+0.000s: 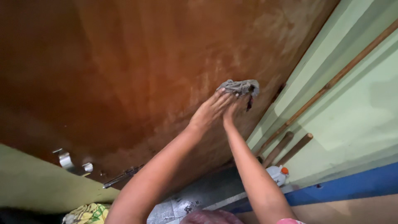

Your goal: The person wipes the surface of a wooden door using a cloth, then uses the cloth to wipe the metal handle and lock mechanism.

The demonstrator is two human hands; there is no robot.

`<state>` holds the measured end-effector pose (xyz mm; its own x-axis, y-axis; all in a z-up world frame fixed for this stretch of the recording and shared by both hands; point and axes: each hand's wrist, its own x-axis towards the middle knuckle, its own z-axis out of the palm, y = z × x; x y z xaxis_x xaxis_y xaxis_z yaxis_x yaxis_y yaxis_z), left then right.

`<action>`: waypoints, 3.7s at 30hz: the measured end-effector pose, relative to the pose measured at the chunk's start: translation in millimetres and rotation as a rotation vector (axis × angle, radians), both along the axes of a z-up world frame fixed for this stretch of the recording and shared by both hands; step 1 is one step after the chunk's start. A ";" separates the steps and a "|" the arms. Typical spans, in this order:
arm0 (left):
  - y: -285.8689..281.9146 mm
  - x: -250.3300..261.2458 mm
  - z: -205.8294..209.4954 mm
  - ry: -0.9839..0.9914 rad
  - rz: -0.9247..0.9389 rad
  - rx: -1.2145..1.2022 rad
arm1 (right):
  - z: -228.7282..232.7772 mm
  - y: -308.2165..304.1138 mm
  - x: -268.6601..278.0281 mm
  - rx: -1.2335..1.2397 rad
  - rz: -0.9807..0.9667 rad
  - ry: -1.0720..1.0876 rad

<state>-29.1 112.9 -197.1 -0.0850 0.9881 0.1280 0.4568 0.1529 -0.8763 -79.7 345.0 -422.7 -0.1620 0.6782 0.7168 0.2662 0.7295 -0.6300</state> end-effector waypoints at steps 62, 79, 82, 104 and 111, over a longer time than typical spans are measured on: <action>-235.9 41.7 37.5 -1.228 0.041 1.684 | 174.7 -198.2 166.4 0.264 0.765 -0.490; -225.6 23.1 -48.8 -1.956 0.155 2.074 | 164.0 -288.2 105.9 0.060 0.631 0.009; -226.6 28.1 -85.9 -2.044 0.340 2.065 | 126.1 -292.8 104.2 0.223 0.627 0.001; -265.2 38.2 -131.2 -1.658 0.213 2.450 | 135.8 -374.2 112.7 0.340 0.987 -0.189; -272.3 32.3 -119.8 -1.386 -0.291 2.530 | 170.8 -393.3 103.9 0.571 0.998 0.010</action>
<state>3.3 -159.4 -316.8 -0.8705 -0.4567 0.1837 0.3719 -0.3657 0.8532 24.2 -48.3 -251.9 -0.4371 -0.1729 0.8826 -0.5939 0.7925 -0.1389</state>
